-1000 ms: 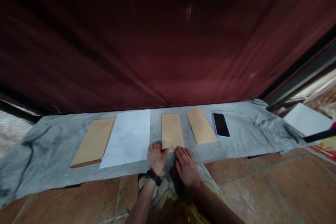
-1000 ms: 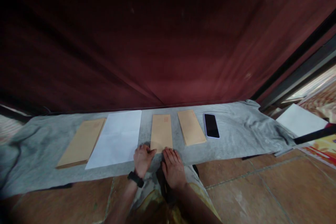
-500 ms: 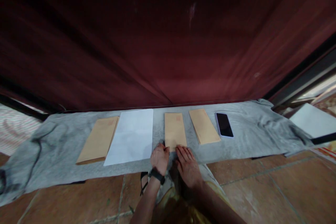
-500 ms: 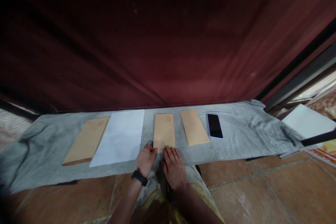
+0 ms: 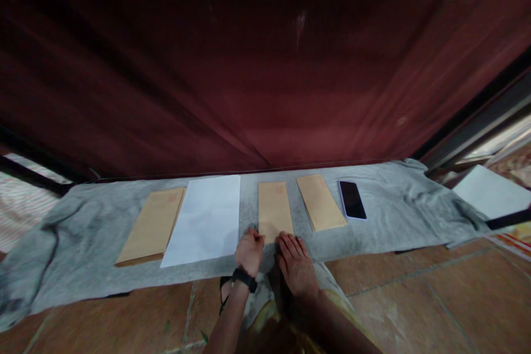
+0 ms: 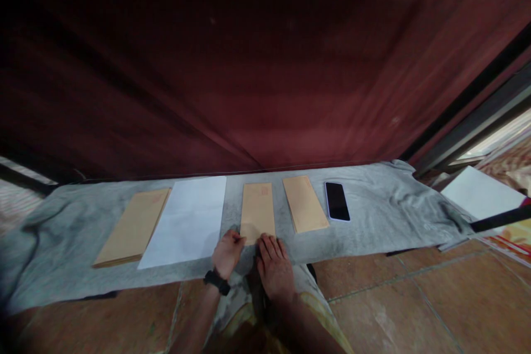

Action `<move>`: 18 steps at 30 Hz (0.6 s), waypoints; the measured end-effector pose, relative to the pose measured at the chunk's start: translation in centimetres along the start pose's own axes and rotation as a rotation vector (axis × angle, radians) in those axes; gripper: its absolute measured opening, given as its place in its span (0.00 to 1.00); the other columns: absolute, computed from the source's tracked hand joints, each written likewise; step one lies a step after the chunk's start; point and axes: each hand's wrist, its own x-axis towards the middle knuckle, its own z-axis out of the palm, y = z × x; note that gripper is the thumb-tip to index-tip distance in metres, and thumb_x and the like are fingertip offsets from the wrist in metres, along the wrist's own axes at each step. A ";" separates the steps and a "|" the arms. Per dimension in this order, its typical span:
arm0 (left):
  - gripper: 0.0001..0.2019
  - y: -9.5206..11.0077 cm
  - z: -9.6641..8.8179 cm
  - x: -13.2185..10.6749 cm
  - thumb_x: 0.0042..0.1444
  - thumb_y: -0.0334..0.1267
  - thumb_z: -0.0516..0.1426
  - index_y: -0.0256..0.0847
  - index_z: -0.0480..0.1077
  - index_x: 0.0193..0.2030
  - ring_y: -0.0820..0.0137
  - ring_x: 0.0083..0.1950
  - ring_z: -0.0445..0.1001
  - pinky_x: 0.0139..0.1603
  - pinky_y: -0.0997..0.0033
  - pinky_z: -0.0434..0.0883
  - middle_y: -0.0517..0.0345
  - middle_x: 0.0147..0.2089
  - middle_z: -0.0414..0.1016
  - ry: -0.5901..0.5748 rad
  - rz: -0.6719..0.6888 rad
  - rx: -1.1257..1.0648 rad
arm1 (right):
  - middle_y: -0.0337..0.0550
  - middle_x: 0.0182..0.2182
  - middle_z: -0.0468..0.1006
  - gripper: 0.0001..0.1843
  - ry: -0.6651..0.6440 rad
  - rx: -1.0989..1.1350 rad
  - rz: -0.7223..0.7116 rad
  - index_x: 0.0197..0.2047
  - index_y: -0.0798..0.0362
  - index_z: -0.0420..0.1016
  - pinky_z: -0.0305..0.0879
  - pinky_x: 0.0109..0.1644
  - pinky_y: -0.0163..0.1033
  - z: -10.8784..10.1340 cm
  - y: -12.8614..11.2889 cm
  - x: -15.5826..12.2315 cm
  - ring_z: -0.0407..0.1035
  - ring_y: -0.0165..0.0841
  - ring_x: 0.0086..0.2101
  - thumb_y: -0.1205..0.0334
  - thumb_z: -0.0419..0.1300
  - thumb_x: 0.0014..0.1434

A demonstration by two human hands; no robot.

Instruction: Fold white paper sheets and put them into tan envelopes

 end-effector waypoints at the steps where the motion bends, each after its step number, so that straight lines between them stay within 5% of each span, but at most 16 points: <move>1: 0.09 -0.1 -0.1 0.2 0.64 0.42 0.55 0.40 0.72 0.44 0.65 0.46 0.79 0.41 0.69 0.66 0.52 0.43 0.81 -0.009 -0.004 0.000 | 0.47 0.65 0.68 0.25 0.007 -0.003 0.011 0.69 0.53 0.63 0.54 0.70 0.53 0.0 0.1 0.0 0.60 0.39 0.65 0.63 0.49 0.70; 18: 0.11 -0.5 -0.7 1.2 0.61 0.45 0.57 0.42 0.76 0.41 0.61 0.45 0.79 0.41 0.67 0.68 0.49 0.40 0.82 -0.065 0.016 -0.026 | 0.46 0.68 0.63 0.27 -0.038 0.005 -0.052 0.71 0.55 0.60 0.55 0.71 0.52 0.7 -0.7 -0.2 0.58 0.40 0.66 0.60 0.49 0.71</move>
